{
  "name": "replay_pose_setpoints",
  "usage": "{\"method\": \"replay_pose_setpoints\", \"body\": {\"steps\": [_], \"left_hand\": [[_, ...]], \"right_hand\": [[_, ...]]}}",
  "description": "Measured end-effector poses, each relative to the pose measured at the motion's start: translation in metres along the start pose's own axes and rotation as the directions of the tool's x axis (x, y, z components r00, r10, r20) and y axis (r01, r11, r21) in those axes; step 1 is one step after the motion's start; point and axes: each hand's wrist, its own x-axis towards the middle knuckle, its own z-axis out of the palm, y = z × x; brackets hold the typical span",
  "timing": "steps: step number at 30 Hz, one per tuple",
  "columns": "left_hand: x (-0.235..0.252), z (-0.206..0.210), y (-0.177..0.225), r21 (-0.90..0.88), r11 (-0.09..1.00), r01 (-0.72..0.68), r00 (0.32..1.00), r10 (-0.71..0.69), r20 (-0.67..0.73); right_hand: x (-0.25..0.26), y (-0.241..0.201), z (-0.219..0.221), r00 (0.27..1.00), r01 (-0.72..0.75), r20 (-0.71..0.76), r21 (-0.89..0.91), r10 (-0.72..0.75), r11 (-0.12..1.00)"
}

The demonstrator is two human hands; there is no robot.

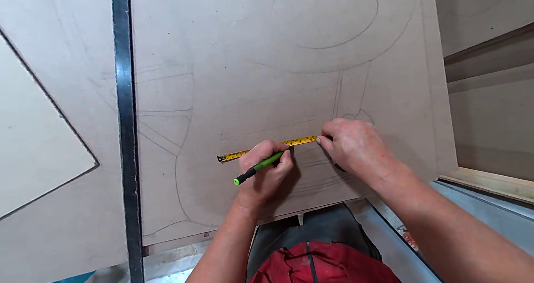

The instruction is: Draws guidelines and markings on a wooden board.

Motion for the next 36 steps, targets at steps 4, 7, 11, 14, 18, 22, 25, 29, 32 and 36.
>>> {"method": "replay_pose_setpoints", "body": {"steps": [4,7,11,14,18,22,25,29,32,36], "left_hand": [[0.002,0.001,-0.002,-0.001,1.000,-0.027,1.000,0.027,-0.007],[0.001,0.001,-0.003,0.030,0.999,-0.043,0.999,0.044,0.000],[0.001,0.001,-0.003,0.043,0.997,-0.067,0.998,0.067,-0.003],[0.003,0.001,-0.002,0.053,0.997,-0.057,0.998,0.056,0.018],[-0.004,-0.017,0.007,-0.207,0.968,0.145,0.989,-0.143,0.024],[-0.043,-0.105,0.002,-0.275,0.950,0.149,0.964,-0.202,-0.173],[-0.087,-0.174,-0.033,0.243,0.947,0.212,0.927,-0.115,-0.358],[-0.130,-0.195,-0.074,0.515,0.758,0.401,0.903,-0.232,-0.363],[-0.148,-0.168,-0.084,0.510,0.784,0.354,0.917,-0.186,-0.352],[-0.164,-0.117,-0.064,0.461,0.824,0.329,0.914,-0.155,-0.376]], "right_hand": [[0.002,-0.001,-0.002,1.000,-0.006,0.018,-0.002,0.006,1.000],[0.000,-0.001,-0.001,1.000,-0.007,0.011,0.002,0.007,1.000],[0.000,-0.001,-0.002,1.000,-0.005,0.014,-0.012,0.005,1.000],[0.001,-0.001,-0.003,1.000,-0.009,0.022,-0.009,0.009,1.000],[0.001,0.013,0.003,0.999,0.033,-0.041,0.124,-0.028,0.992],[-0.025,0.040,0.009,0.985,-0.075,-0.111,0.400,0.129,0.913],[-0.050,0.061,0.022,0.961,-0.170,-0.115,0.467,0.250,0.868],[-0.069,0.074,0.027,0.942,-0.231,-0.123,0.435,0.312,0.870],[-0.063,0.080,0.021,0.934,-0.230,-0.172,0.375,0.312,0.898],[-0.035,0.089,0.002,0.933,-0.184,-0.249,0.287,0.258,0.940]]}}
